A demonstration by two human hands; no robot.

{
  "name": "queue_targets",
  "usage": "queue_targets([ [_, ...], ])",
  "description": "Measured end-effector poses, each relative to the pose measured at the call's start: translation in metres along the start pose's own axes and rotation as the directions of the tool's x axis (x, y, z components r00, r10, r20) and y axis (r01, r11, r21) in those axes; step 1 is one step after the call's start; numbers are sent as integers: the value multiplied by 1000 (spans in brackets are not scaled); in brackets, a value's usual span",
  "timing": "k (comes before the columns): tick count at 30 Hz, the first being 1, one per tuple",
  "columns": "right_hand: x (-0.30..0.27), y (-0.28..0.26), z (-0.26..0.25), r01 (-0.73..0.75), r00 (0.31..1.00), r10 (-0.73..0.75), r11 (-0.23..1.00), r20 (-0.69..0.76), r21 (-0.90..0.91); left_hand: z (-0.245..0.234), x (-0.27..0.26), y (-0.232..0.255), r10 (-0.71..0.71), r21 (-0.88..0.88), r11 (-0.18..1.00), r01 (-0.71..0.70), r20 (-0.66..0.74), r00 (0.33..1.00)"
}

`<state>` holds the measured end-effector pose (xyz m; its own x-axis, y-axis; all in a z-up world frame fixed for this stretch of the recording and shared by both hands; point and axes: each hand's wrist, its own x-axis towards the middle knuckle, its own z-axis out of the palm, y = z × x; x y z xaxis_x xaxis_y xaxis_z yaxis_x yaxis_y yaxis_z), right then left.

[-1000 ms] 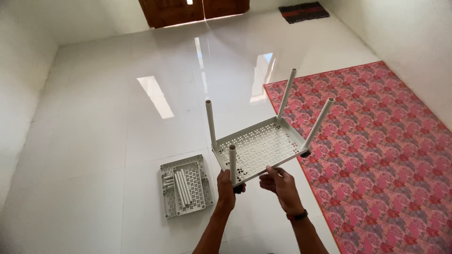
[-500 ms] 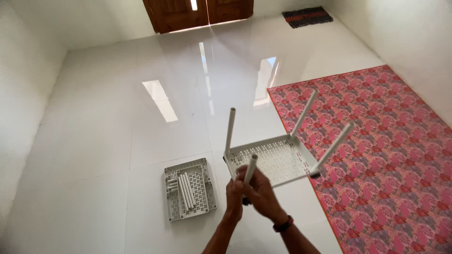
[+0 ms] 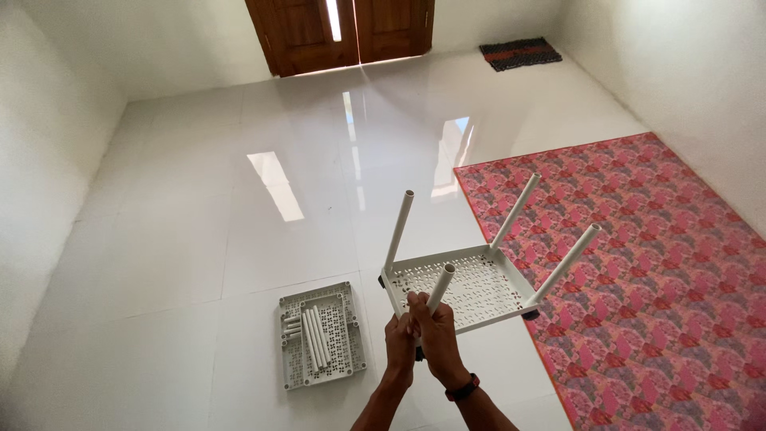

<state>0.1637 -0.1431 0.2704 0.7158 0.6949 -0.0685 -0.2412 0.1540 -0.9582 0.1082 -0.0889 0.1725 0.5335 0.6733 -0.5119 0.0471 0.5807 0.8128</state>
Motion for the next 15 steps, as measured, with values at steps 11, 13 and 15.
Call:
queue_targets([
  [11,13,3,1,65,996,-64,998,62,-20,2,-4,7,11,2,1000,-11,36,999],
  [13,15,4,-1,61,995,-61,998,85,-4,3,-2,7,-3,0,1000,3,19,1000],
  [15,15,5,-2,53,992,-55,998,110,17,3,-2,6,-8,-12,1000,9,20,1000],
])
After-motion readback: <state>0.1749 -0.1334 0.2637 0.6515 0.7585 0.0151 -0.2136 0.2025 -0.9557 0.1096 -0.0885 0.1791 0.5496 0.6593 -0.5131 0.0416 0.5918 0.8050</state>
